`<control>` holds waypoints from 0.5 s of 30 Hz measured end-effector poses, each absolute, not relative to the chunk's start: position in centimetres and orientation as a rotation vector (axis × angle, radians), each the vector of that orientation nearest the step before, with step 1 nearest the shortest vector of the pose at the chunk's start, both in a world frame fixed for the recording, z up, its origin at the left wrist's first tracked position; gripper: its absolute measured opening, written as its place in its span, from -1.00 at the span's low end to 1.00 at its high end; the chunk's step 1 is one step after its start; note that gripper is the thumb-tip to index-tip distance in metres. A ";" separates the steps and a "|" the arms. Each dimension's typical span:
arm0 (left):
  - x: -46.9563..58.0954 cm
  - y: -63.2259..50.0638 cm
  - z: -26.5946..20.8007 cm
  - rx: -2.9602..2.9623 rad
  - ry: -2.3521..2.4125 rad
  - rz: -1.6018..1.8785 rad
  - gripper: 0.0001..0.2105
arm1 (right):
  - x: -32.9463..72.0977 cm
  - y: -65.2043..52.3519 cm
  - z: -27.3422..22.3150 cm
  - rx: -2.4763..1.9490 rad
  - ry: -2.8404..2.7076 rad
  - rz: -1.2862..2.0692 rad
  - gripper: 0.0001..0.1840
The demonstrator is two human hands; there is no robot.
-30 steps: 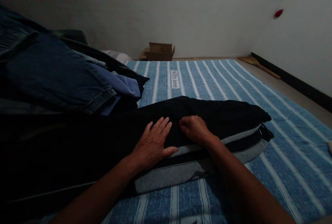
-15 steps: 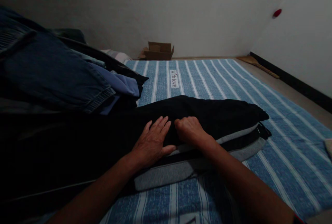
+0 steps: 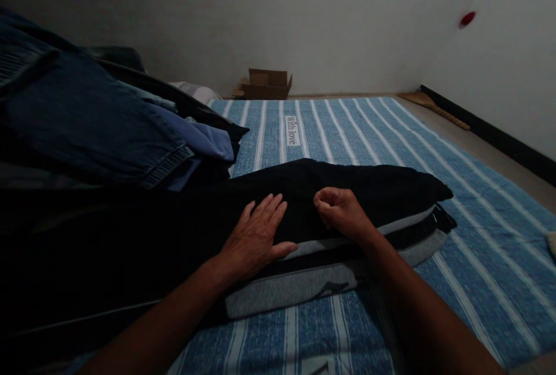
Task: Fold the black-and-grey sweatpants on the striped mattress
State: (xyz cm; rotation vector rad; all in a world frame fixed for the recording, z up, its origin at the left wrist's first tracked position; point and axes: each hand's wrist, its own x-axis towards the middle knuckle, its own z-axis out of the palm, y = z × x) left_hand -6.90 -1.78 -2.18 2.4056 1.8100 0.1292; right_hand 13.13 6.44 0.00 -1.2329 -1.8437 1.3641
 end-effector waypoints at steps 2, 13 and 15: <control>-6.9 -1.8 -2.2 2.405 1.810 0.142 -0.25 | 13.9 5.3 0.9 -1.237 -1.841 1.412 -0.81; -7.2 -1.2 -2.0 2.441 1.828 0.140 -0.31 | 21.0 -3.5 2.9 -0.998 -2.438 1.780 -0.83; -7.3 -1.1 -2.0 2.445 1.835 0.129 -0.31 | 22.4 -4.4 2.8 -0.978 -2.522 1.818 -0.82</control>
